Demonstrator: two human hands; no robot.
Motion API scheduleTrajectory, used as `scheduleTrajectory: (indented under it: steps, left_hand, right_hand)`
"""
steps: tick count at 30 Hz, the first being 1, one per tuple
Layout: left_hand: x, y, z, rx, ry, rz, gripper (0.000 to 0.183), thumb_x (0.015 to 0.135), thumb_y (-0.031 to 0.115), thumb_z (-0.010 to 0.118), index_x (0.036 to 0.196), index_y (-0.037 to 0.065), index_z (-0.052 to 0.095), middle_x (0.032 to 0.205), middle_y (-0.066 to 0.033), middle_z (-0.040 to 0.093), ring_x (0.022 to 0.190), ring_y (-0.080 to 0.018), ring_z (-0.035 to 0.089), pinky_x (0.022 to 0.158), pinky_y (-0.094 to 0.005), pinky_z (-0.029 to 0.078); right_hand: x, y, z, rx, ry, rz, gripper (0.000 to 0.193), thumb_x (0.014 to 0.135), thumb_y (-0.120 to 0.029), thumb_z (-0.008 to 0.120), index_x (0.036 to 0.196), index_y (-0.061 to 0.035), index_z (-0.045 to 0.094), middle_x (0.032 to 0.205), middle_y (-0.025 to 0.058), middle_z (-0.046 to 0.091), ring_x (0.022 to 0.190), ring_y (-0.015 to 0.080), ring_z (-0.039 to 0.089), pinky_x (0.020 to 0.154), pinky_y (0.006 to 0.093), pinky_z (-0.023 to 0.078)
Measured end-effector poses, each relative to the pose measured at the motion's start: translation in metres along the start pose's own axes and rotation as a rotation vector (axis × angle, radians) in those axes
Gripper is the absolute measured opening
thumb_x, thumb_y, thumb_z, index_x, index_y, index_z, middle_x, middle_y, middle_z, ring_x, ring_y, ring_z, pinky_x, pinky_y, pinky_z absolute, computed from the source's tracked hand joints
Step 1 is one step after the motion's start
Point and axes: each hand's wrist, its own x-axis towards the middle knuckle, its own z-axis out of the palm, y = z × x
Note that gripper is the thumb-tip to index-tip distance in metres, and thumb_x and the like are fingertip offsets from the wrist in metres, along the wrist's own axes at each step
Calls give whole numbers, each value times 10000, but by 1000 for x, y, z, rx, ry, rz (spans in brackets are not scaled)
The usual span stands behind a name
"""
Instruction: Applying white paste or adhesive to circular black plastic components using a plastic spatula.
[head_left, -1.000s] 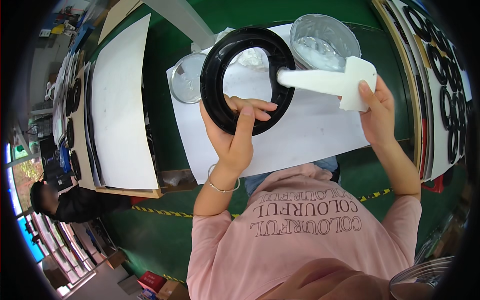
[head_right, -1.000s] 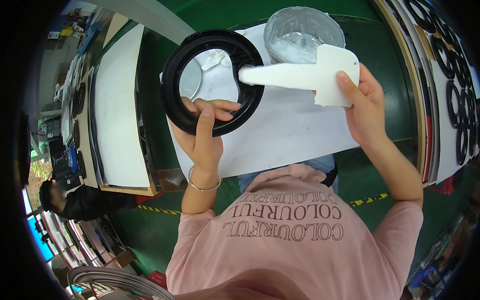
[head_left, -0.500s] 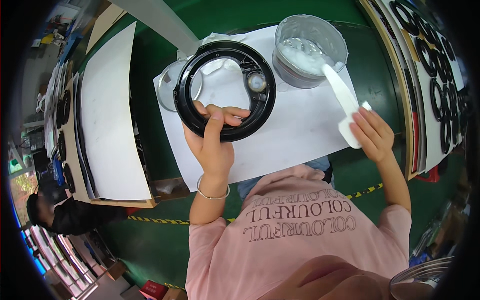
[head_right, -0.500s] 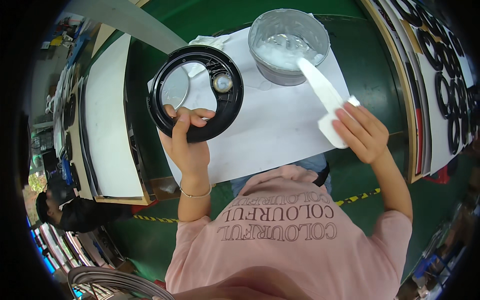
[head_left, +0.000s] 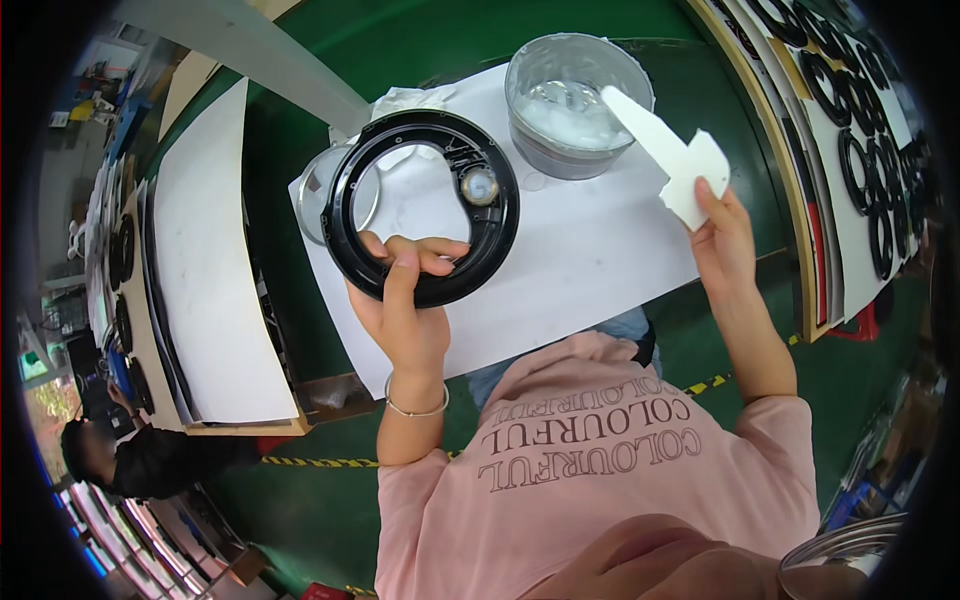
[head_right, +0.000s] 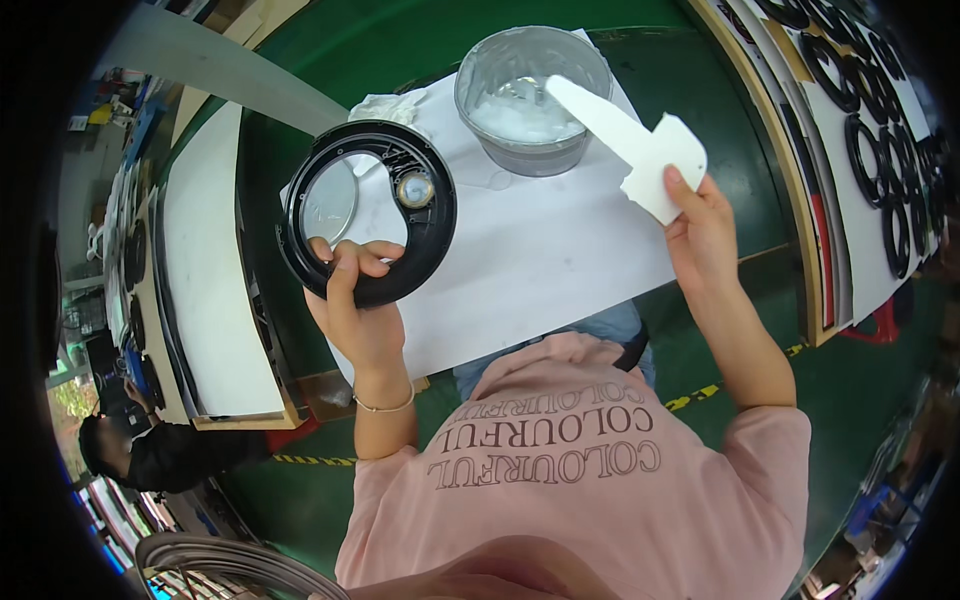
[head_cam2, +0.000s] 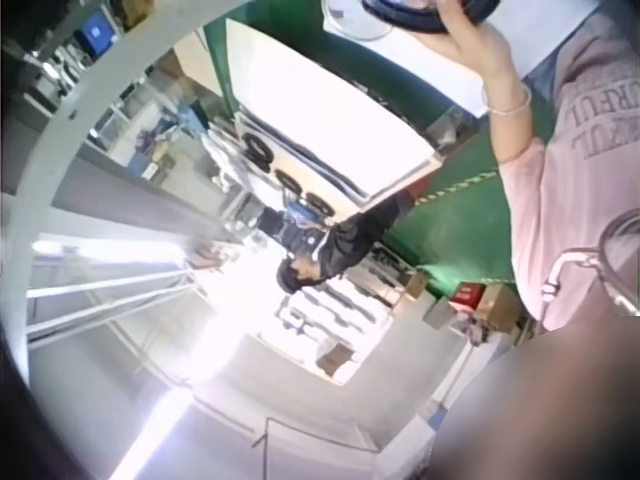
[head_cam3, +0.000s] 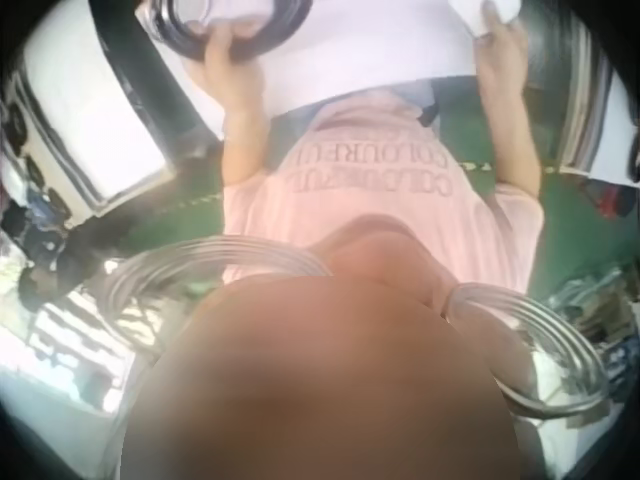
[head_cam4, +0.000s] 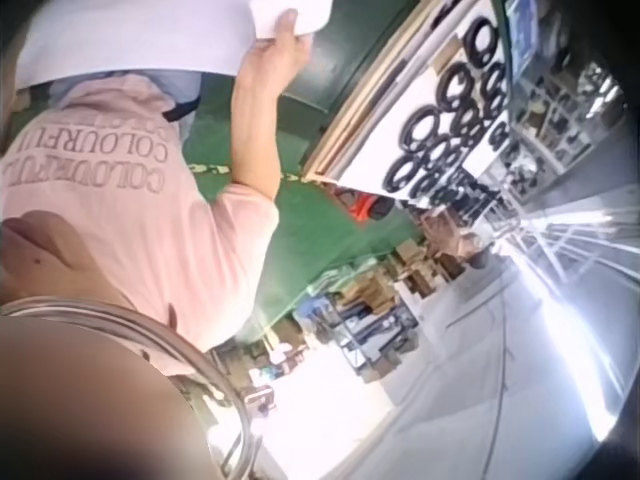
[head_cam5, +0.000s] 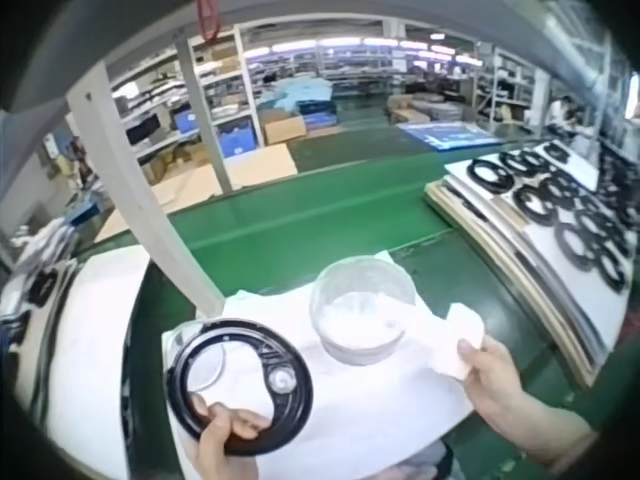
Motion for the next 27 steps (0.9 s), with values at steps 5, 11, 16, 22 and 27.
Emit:
scheduleTrajectory:
  steps: [5,11,16,22,27]
  left_hand:
    - [1,1,-3,36,33,6,150,806,-8,438,921,52,363,618,-100,515,677,-296,591,700,-378,449]
    - [5,-3,2,-28,-29,4,153,814,-10,450,909,51,346,619,-108,523,662,-301,594,676,-380,460]
    - [4,-3,8,12,-102,9,155,821,-24,449,892,44,329,633,-119,532,652,-289,601,664,-374,476]
    - [0,2,9,63,-125,5,146,833,-31,428,903,38,320,651,-103,516,644,-272,604,643,-368,492]
    - [0,4,8,73,-135,6,145,837,-30,425,917,33,323,648,-105,517,650,-277,608,649,-364,489]
  right_hand:
    - [-11,6,-25,80,61,81,311,861,-88,484,1146,20,421,1053,86,549,970,159,546,849,287,446]
    - [-14,-27,-33,-116,61,-147,312,868,-91,472,1151,32,424,1084,111,540,988,162,539,839,287,445]
    - [-17,-39,-15,-243,19,-346,328,858,-58,482,1163,44,418,1068,113,539,991,163,523,846,272,415]
    - [-40,-53,8,-851,-410,-921,193,845,-10,456,1026,60,459,1001,194,561,916,263,565,816,370,440]
    - [-26,-65,51,-911,-816,-1135,176,775,46,505,944,7,475,938,228,590,829,327,610,681,341,500]
